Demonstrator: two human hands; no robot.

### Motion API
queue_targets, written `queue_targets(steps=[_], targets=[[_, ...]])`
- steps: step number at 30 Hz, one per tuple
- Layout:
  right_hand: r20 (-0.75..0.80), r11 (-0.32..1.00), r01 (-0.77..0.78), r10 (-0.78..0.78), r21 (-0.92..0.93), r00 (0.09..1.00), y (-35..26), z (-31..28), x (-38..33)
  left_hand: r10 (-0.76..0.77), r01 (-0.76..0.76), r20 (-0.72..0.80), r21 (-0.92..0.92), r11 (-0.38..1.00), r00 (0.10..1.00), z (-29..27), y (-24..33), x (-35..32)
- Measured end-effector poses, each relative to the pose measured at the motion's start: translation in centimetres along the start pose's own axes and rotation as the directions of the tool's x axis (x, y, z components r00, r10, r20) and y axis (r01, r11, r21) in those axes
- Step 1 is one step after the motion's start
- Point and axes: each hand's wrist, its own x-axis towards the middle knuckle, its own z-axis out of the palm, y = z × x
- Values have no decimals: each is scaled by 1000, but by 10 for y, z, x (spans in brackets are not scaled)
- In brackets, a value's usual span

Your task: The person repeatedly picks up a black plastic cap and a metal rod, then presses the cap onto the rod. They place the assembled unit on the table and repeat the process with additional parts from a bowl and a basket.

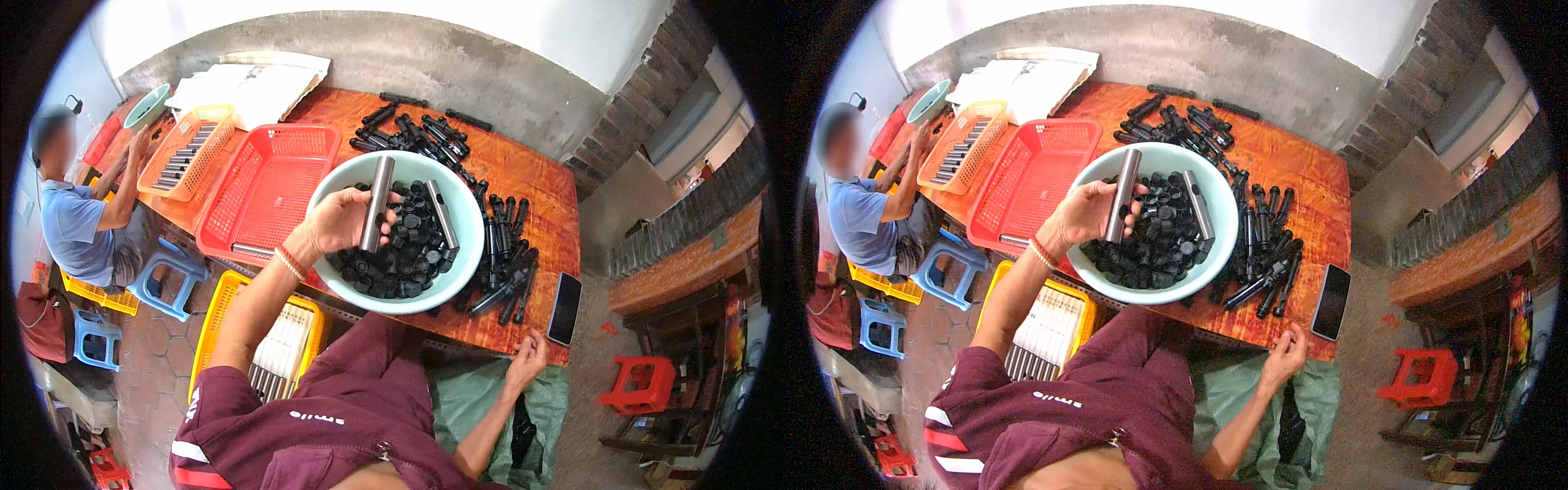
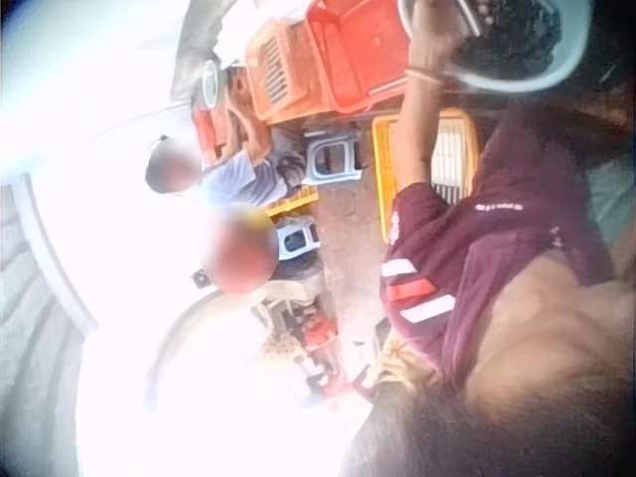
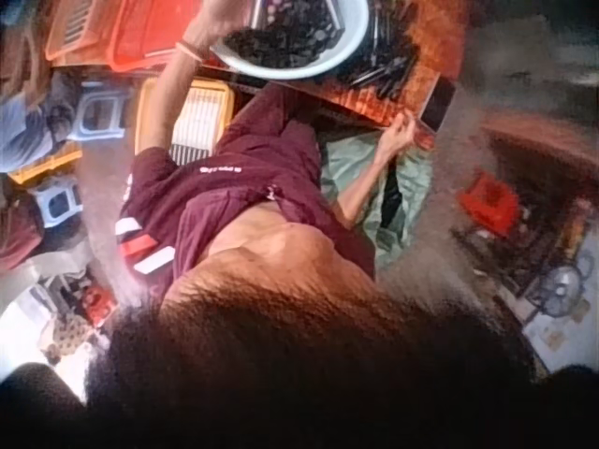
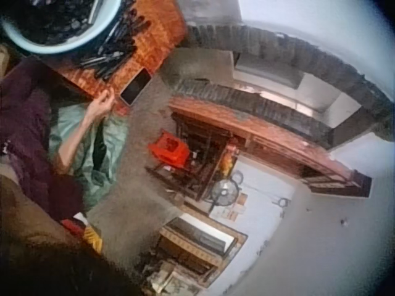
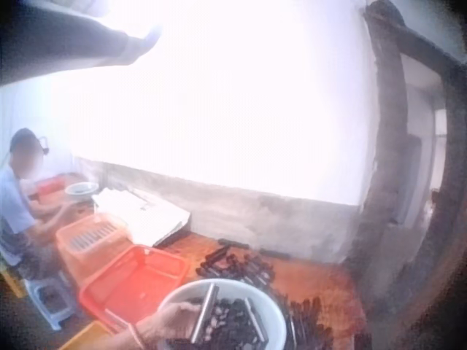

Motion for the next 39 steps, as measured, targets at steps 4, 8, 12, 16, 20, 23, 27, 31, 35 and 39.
queue_targets(steps=[4,8,12,16,20,23,27,31,35,39], targets=[[29,1000,-4,4,6,1000,-14,9,-2,-40,31,-88,-105,994,995,14,-26,-10],[50,997,38,-41,63,998,-44,7,-5,-115,109,-80,-74,991,990,34,-49,-10],[394,965,-5,-102,262,913,-100,9,-18,-383,400,-115,289,870,917,60,-83,-10],[734,952,11,-243,306,635,-144,4,-35,-598,504,-63,613,608,799,68,-126,-8],[836,957,216,-275,192,475,-143,-5,-41,-646,448,46,682,578,762,68,-141,-3],[757,964,-93,-133,248,640,-128,-17,-47,-531,439,69,479,760,844,75,-130,-6],[507,704,-346,-22,620,862,-103,-12,-62,-218,166,304,188,968,928,66,-130,-3],[542,503,-503,79,703,837,-110,23,-90,171,-195,94,477,857,981,90,-159,-5],[479,777,-240,-89,582,873,-102,47,-99,338,-220,-166,492,842,926,82,-178,-2],[218,951,70,-140,300,966,-89,31,-39,382,-313,-336,243,918,861,79,-154,-7]])
